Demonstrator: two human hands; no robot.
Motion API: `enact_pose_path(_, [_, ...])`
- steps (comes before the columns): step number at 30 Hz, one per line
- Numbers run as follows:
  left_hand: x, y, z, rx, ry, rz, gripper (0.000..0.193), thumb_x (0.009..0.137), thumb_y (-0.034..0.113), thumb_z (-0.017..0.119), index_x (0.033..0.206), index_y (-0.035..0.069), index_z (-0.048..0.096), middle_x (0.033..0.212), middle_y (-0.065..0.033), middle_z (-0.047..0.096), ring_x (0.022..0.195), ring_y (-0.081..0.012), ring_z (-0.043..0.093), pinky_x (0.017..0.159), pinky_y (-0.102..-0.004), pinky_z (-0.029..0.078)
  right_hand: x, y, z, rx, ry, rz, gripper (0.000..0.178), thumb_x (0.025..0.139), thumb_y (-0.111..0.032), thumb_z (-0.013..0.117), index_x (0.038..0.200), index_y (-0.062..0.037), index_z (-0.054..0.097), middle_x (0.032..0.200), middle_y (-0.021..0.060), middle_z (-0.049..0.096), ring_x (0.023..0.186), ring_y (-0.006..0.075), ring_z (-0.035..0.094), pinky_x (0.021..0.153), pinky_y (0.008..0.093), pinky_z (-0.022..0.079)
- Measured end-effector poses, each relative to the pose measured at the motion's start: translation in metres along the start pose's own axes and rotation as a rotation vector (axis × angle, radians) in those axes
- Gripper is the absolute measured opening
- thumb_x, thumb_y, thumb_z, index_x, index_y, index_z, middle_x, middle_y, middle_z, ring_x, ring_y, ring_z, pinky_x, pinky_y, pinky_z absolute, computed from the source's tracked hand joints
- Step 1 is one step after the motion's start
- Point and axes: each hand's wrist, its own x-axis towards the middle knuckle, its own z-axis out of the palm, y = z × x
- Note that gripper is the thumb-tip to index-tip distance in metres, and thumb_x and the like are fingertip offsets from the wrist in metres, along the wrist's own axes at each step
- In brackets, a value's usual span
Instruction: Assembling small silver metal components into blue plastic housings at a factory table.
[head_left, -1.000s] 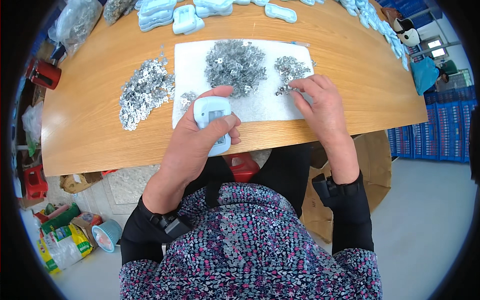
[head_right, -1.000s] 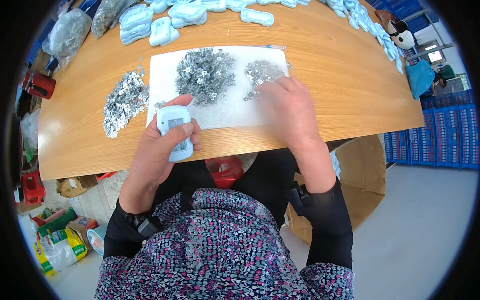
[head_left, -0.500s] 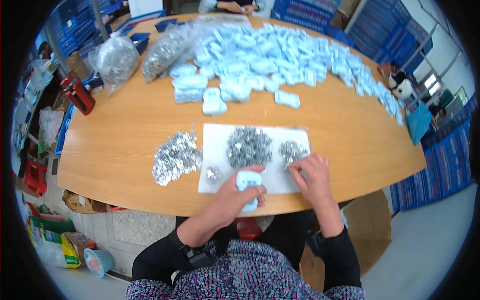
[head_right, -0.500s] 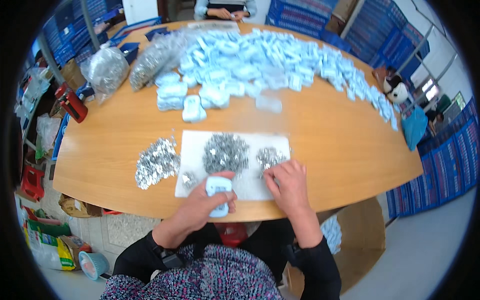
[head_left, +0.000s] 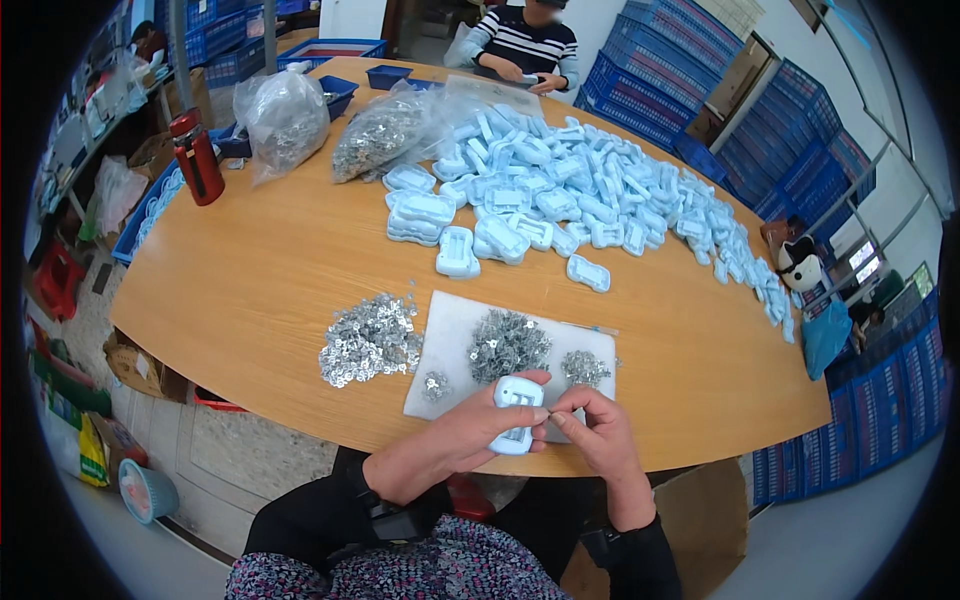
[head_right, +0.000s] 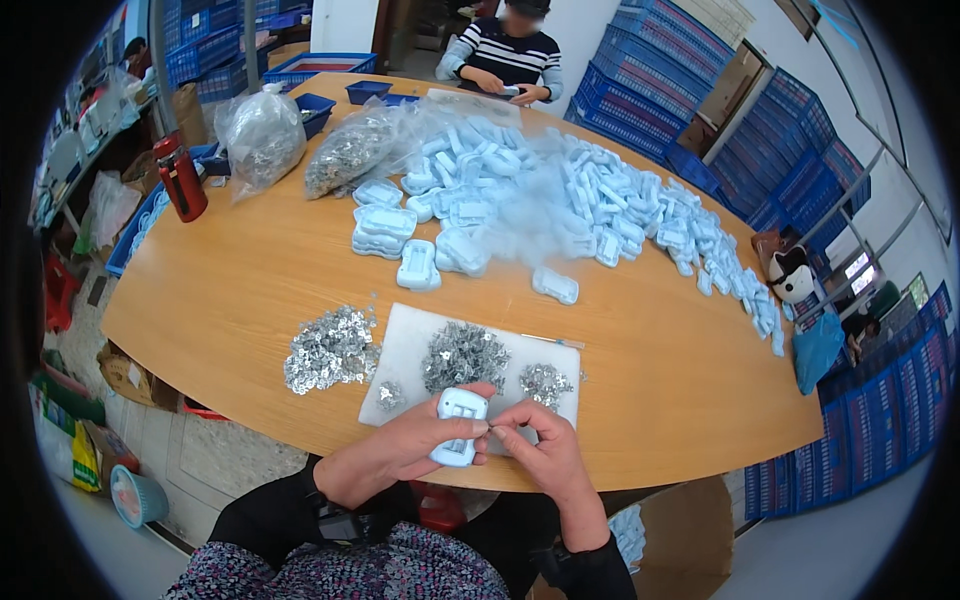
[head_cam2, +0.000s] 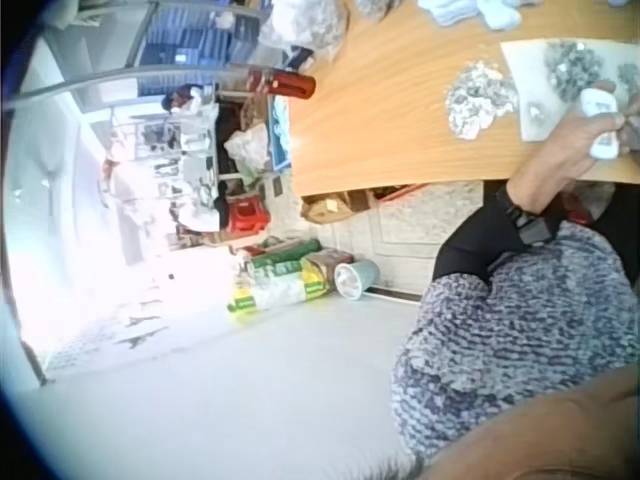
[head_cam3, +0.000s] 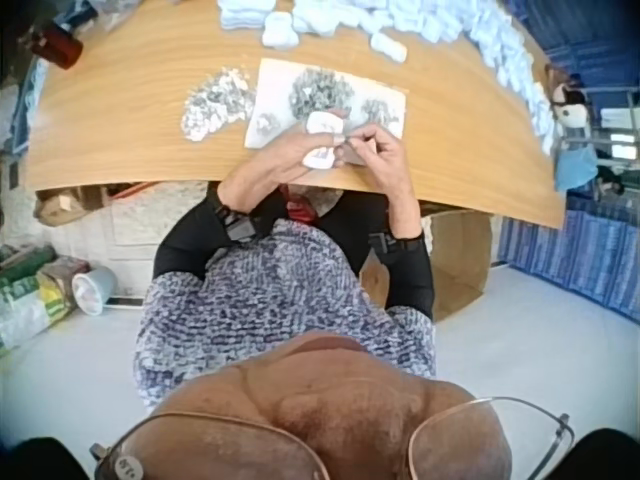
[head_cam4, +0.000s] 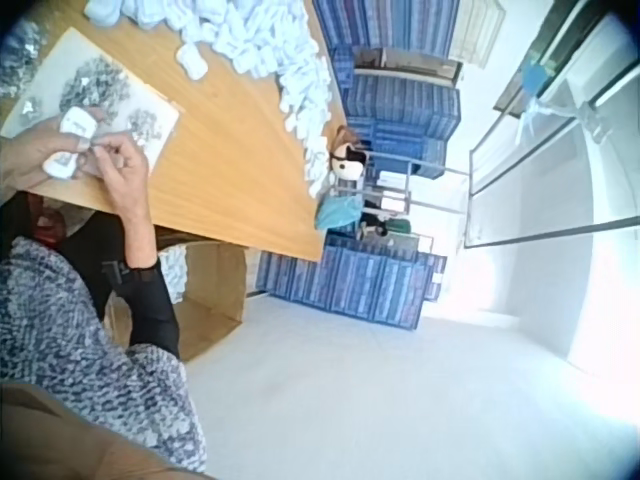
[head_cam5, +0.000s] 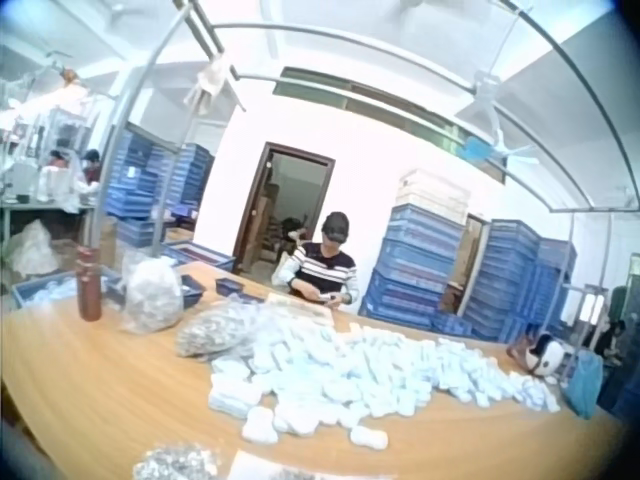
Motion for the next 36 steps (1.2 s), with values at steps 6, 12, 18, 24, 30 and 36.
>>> enact_pose_path(6, [0.001,-0.007,-0.008,0.117,0.115,0.162,0.052,0.092,0.001,0.066,0.140,0.005,0.045,0.106,-0.0079,0.061,0.093,-0.0169,0.065,0.078,-0.0321,0.057,0.000,-0.015,0.018,-0.227,0.072,0.014,0.014,0.086,-0.006,0.075,0.098,-0.0019,0.070,0.090,0.0086,0.070,0.085,0.0196,0.066,0.079,0.0312,0.050])
enact_pose_path(12, [0.006,-0.010,-0.013,0.242,0.201,0.349,0.050,0.090,0.005,0.068,0.136,0.001,0.046,0.102,-0.0062,0.061,0.086,-0.0138,0.063,0.072,-0.0285,0.053,0.009,-0.021,0.032,-0.410,0.131,0.012,0.017,0.085,-0.008,0.074,0.101,-0.0009,0.071,0.091,0.0113,0.070,0.087,0.0211,0.067,0.081,0.0323,0.053])
enact_pose_path(18, [-0.005,-0.005,0.003,0.291,0.261,0.285,0.054,0.087,0.007,0.071,0.136,0.002,0.050,0.098,-0.0035,0.063,0.084,-0.0119,0.063,0.070,-0.0263,0.052,-0.001,-0.011,0.026,0.137,0.084,0.172,0.018,0.097,-0.004,0.062,0.111,0.0030,0.070,0.105,0.0055,0.071,0.096,0.0097,0.063,0.088,0.0247,0.049])
enact_pose_path(24, [-0.004,-0.007,-0.004,0.387,0.227,0.275,0.056,0.087,0.007,0.072,0.138,0.003,0.051,0.096,-0.0011,0.064,0.086,-0.0098,0.063,0.071,-0.0238,0.050,-0.007,-0.002,0.029,0.134,0.113,0.286,0.016,0.094,-0.006,0.062,0.106,0.0021,0.069,0.100,0.0051,0.072,0.094,0.0109,0.063,0.089,0.0289,0.050])
enact_pose_path(30, [-0.011,-0.006,-0.006,0.246,0.163,0.183,0.045,0.104,0.030,0.049,0.141,0.004,0.049,0.097,-0.0064,0.066,0.083,-0.0154,0.067,0.074,-0.0312,0.056,-0.011,-0.008,0.024,0.111,0.080,0.291,0.013,0.093,-0.007,0.064,0.103,0.0007,0.069,0.098,0.0043,0.070,0.093,0.0106,0.063,0.087,0.0278,0.049])
enact_pose_path(36, [-0.010,-0.010,-0.012,0.020,0.120,0.063,0.065,0.109,0.047,0.017,0.143,0.000,0.046,0.110,-0.0135,0.066,0.081,-0.0227,0.071,0.077,-0.0412,0.062,-0.004,-0.007,0.035,-0.112,0.137,0.073,0.010,0.091,-0.007,0.067,0.099,-0.0002,0.070,0.095,0.0057,0.066,0.090,0.0152,0.063,0.083,0.0308,0.049])
